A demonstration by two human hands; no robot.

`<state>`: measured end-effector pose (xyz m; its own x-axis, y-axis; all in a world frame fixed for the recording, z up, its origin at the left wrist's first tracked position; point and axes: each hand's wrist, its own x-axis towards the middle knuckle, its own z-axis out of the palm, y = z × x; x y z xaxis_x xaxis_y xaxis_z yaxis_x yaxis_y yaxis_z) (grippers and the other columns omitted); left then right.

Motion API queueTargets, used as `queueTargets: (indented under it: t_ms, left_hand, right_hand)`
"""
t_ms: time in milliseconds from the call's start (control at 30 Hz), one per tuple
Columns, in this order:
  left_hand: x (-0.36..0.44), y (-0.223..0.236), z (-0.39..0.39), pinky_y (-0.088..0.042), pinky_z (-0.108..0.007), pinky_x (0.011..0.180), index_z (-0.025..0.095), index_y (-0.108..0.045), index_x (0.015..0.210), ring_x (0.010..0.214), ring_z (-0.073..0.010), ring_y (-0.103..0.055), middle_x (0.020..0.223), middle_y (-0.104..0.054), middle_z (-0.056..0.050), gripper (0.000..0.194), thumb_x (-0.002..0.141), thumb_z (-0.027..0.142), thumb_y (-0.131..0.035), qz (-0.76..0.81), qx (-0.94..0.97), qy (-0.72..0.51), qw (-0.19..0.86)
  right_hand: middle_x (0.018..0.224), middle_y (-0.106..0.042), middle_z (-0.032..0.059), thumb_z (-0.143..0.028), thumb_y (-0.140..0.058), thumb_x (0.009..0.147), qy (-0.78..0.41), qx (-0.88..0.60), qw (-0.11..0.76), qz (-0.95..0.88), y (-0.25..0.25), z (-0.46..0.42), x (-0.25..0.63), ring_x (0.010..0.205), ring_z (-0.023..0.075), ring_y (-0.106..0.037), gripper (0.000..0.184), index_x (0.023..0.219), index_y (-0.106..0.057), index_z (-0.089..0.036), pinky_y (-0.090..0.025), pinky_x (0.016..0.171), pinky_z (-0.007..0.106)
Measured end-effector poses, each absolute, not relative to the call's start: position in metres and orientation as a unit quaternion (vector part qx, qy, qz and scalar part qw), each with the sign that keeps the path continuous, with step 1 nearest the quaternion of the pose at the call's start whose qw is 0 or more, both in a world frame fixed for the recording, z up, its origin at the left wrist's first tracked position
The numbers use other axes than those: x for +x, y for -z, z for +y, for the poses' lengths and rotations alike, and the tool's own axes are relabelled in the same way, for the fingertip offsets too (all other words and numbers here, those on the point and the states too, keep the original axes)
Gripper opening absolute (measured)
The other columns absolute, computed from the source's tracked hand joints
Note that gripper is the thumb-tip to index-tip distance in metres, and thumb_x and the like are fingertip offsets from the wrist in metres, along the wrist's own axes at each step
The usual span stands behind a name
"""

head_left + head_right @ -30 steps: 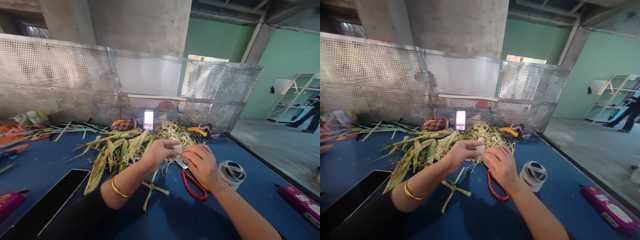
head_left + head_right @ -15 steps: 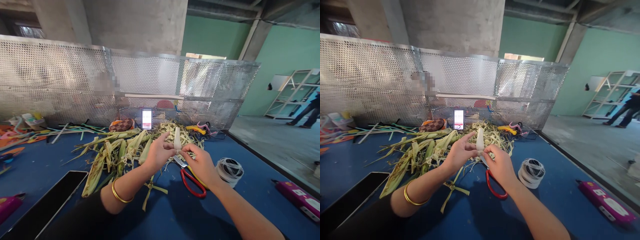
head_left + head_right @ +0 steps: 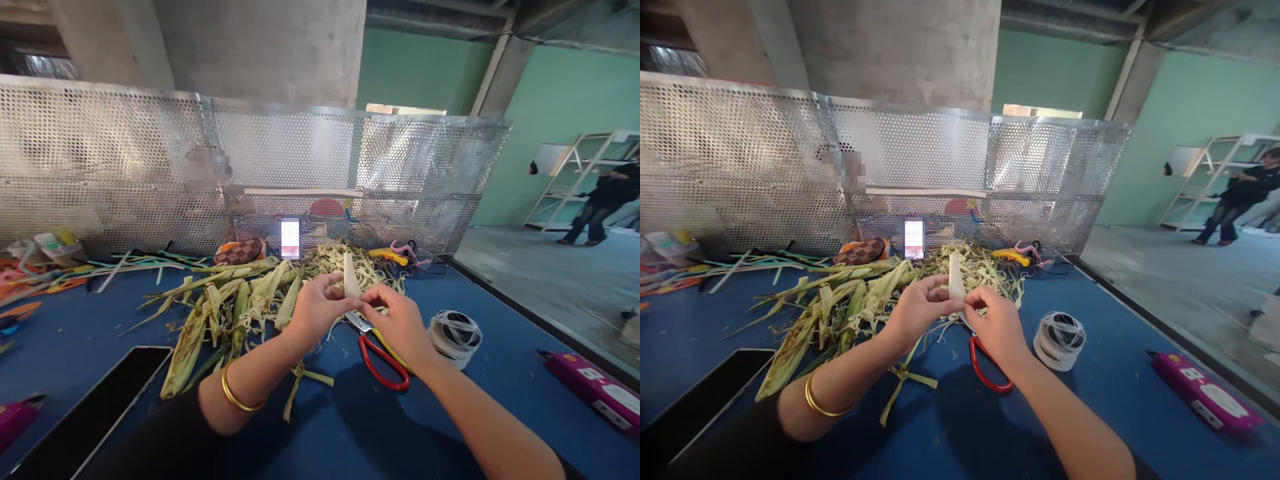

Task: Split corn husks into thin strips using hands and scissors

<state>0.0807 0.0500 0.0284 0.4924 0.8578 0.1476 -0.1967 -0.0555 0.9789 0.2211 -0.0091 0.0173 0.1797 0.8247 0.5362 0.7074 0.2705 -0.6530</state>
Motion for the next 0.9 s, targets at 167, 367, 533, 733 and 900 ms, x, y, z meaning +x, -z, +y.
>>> queueTargets:
  t_ms: [167,367,533,733,900]
  left_hand:
    - [0.0801,-0.0277,0.0538,-0.048,-0.027,0.071,0.011,-0.064,0.099,0.070,-0.0138,-0.064,0.078,-0.071,-0.006,0.042,0.059,0.010,-0.074,0.273,0.580,-0.399,0.655]
    - [0.0794,-0.0304,0.0550,-0.048,-0.025,0.068,0.011,-0.067,0.090,0.065,-0.0115,-0.062,0.072,-0.069,-0.003,0.029,0.062,0.005,-0.065,0.286,0.577,-0.394,0.655]
    - [0.0799,-0.0308,0.0510,-0.047,-0.024,0.065,0.014,-0.070,0.070,0.060,-0.0098,-0.058,0.066,-0.066,-0.001,0.013,0.061,0.022,-0.076,0.295,0.610,-0.368,0.637]
    - [0.0793,-0.0280,0.0550,-0.046,-0.022,0.065,0.013,-0.069,0.066,0.059,-0.0084,-0.057,0.064,-0.065,-0.001,0.016,0.058,0.023,-0.078,0.302,0.590,-0.373,0.649]
    - [0.0784,-0.0289,0.0586,-0.046,-0.023,0.064,0.013,-0.067,0.064,0.055,-0.0075,-0.056,0.061,-0.064,0.000,0.017,0.059,0.024,-0.079,0.324,0.568,-0.359,0.666]
  right_hand:
    - [0.069,-0.066,0.0016,-0.033,-0.059,0.077,-0.087,-0.591,0.506,-0.622,-0.0180,-0.0077,0.2220,0.064,0.0172,-0.060,0.014,0.071,-0.057,-0.021,-0.044,0.061,0.028]
    - [0.069,-0.067,0.0010,-0.034,-0.063,0.074,-0.170,-0.577,0.543,-0.587,-0.0163,-0.0037,0.2254,0.065,0.0179,-0.062,0.026,0.093,-0.053,-0.020,-0.044,0.060,0.029]
    - [0.072,-0.066,0.0010,-0.033,-0.062,0.074,-0.165,-0.583,0.530,-0.593,-0.0172,-0.0055,0.2236,0.066,0.0171,-0.059,0.027,0.095,-0.053,-0.020,-0.043,0.063,0.030]
    - [0.072,-0.068,0.0009,-0.030,-0.062,0.074,-0.211,-0.571,0.539,-0.582,-0.0153,-0.0037,0.2260,0.070,0.0193,-0.064,0.025,0.095,-0.052,-0.021,-0.046,0.066,0.032]
    - [0.073,-0.069,0.0007,-0.033,-0.064,0.075,-0.258,-0.527,0.580,-0.566,-0.0117,-0.0004,0.2280,0.070,0.0198,-0.066,0.025,0.092,-0.049,-0.022,-0.049,0.065,0.033]
